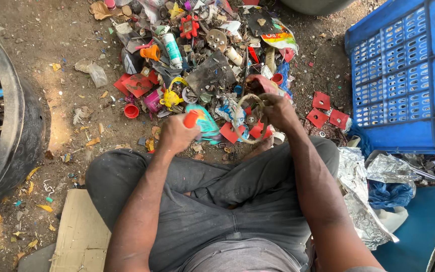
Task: The person sits on the ground and sorts through a mixed pile of waste, picking up items such as plastic pieces, metal parts, and packaging. They place selected items into a nearby bucket and continue sifting through the debris.
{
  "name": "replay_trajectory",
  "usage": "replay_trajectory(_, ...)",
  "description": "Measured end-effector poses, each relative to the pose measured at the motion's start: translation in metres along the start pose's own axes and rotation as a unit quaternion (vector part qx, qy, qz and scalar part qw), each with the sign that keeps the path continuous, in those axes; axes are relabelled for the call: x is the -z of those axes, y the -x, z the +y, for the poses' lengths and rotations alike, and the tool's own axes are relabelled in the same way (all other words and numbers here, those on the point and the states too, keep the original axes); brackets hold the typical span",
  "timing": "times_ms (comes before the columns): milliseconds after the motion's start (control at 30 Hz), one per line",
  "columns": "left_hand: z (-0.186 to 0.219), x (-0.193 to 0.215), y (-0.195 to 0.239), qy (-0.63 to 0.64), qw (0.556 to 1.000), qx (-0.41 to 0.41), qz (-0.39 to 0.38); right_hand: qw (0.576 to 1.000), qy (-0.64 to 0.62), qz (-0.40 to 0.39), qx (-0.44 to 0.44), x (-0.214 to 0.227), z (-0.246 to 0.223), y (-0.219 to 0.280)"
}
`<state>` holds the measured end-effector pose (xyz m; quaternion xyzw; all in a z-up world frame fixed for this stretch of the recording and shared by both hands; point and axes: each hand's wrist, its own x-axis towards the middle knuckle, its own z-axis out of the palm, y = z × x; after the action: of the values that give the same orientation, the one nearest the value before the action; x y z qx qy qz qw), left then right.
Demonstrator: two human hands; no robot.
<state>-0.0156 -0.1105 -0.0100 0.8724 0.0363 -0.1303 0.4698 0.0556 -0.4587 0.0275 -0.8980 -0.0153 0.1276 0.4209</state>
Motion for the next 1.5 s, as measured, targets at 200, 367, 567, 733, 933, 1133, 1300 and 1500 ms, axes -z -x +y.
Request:
replay_trajectory(200, 0.014, 0.011, 0.008, -0.055, 0.983, -0.163, 0.068, 0.991, -0.068, 0.114, 0.018, -0.007, -0.032, 0.0)
replay_trajectory(367, 0.025, 0.002, 0.013, 0.001, 0.987, -0.128, 0.095, 0.982, -0.011, 0.169, 0.088, -0.012, -0.043, 0.016)
replay_trajectory(567, 0.038, -0.018, 0.004, 0.066, 0.998, -0.004, 0.019, 0.988, -0.01, 0.03, 0.15, -0.071, -0.036, 0.006)
replay_trajectory(733, 0.013, -0.015, -0.009, 0.092, 0.986, 0.088, 0.106, 0.995, 0.071, 0.074, -0.012, -0.07, -0.011, -0.065)
replay_trajectory(933, -0.006, -0.008, -0.013, 0.105, 0.985, 0.026, 0.131, 0.987, -0.032, 0.151, 0.043, -0.059, -0.014, -0.068)
replay_trajectory(1133, 0.005, -0.001, -0.02, 0.171, 0.978, 0.031, 0.112, 0.991, 0.003, 0.135, 0.015, -0.025, -0.064, -0.011)
replay_trajectory(1300, 0.01, 0.003, -0.011, 0.208, 0.975, -0.022, 0.078, 0.961, -0.015, 0.152, 0.23, -0.014, -0.046, 0.007)
replay_trajectory(1500, 0.021, 0.007, -0.001, 0.351, 0.934, -0.045, -0.044, 0.976, -0.051, -0.197, 0.074, -0.02, -0.07, 0.043)
